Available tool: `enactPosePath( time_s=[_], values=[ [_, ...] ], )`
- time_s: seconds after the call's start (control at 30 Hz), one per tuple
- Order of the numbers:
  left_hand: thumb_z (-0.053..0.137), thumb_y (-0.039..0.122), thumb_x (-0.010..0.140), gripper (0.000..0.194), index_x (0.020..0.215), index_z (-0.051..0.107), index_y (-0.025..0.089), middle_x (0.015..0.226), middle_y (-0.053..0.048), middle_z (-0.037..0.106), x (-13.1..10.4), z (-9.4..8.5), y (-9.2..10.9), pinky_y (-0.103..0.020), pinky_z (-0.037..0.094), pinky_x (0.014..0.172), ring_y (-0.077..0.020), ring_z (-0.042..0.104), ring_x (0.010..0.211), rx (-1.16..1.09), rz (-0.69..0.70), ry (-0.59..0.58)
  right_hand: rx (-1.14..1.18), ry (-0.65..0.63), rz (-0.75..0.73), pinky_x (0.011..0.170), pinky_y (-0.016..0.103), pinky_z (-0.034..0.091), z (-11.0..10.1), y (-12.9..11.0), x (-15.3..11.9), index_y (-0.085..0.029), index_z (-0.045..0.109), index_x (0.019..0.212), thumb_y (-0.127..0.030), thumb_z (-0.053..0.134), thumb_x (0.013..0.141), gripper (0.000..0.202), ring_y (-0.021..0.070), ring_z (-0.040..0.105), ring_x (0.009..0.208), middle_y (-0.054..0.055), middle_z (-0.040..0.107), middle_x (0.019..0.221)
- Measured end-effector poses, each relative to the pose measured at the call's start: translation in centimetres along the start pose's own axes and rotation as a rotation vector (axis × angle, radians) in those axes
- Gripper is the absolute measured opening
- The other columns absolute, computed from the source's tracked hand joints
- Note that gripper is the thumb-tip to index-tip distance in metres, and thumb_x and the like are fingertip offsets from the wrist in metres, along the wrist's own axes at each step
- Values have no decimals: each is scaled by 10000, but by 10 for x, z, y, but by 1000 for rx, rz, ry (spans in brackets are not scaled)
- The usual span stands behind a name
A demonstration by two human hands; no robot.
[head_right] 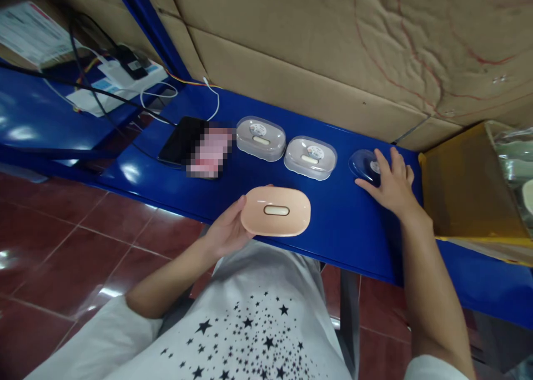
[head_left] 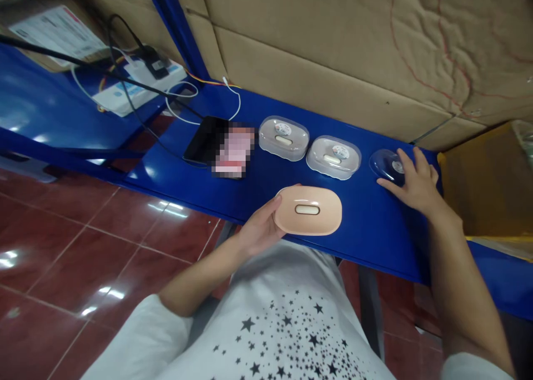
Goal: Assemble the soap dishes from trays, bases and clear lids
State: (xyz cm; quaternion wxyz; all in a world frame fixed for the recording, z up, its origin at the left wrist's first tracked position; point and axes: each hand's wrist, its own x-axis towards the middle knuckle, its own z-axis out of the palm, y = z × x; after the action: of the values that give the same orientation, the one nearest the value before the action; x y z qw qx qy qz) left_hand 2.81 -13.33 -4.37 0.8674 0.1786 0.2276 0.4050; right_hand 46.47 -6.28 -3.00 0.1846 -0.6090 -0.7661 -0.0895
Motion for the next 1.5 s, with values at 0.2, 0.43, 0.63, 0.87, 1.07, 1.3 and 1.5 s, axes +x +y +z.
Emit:
enactPosePath(
  time_s=[0.2,0.43,0.63,0.87,1.07,1.3,1.5],
  values=[
    [639,576,1051,543,1453,685,213,1479,-110,719,2,0,0,-435,451,1235,-314,565,1505,-21,17,-15,125,122,9,1118,638,539,-26,-15,1,-259,515,1627,-680,716,964,811,434,651,1351,198,657,1482],
    [611,596,1061,538,1459,693,244,1444,-61,747,6,3,-4,-388,505,1144,-288,639,1415,41,-23,-52,374,-109,-405,1196,678,467,-42,-178,-17,-326,420,1672,-628,809,909,907,450,532,1479,170,542,1616],
    [627,618,1042,557,1431,714,229,1465,-107,730,6,0,-5,-421,494,1166,-287,651,1396,17,-58,-78,426,-128,-436,1185,667,479,-15,-202,-24,-309,369,1683,-579,813,927,917,440,511,1495,193,522,1606],
    [594,541,1084,476,1481,673,290,1512,-63,692,7,5,-5,-398,500,1143,-250,656,1365,-29,-38,16,343,-61,-405,1134,686,496,-11,-208,-32,-307,321,1683,-606,800,926,945,465,545,1432,219,521,1572],
    [573,517,1100,466,1479,673,266,1496,-75,700,7,7,-5,-369,512,1108,-235,672,1325,-56,-33,19,393,-38,-423,1151,672,506,-4,-205,-33,-313,303,1693,-601,811,919,969,460,533,1450,217,497,1580],
    [558,517,1107,449,1475,670,286,1484,-73,704,7,5,-3,-379,550,1025,-238,710,1242,-65,-48,-8,406,-65,-414,1168,668,506,-3,-202,-31,-332,279,1708,-620,808,915,996,451,517,1465,200,482,1593],
    [609,522,1084,456,1469,671,286,1465,-66,709,7,6,-4,-364,551,1019,-229,705,1229,-44,-22,8,353,-18,-453,1162,665,505,-3,-205,-32,-283,255,1726,-590,804,931,1014,451,523,1454,229,477,1587]
  ],
)
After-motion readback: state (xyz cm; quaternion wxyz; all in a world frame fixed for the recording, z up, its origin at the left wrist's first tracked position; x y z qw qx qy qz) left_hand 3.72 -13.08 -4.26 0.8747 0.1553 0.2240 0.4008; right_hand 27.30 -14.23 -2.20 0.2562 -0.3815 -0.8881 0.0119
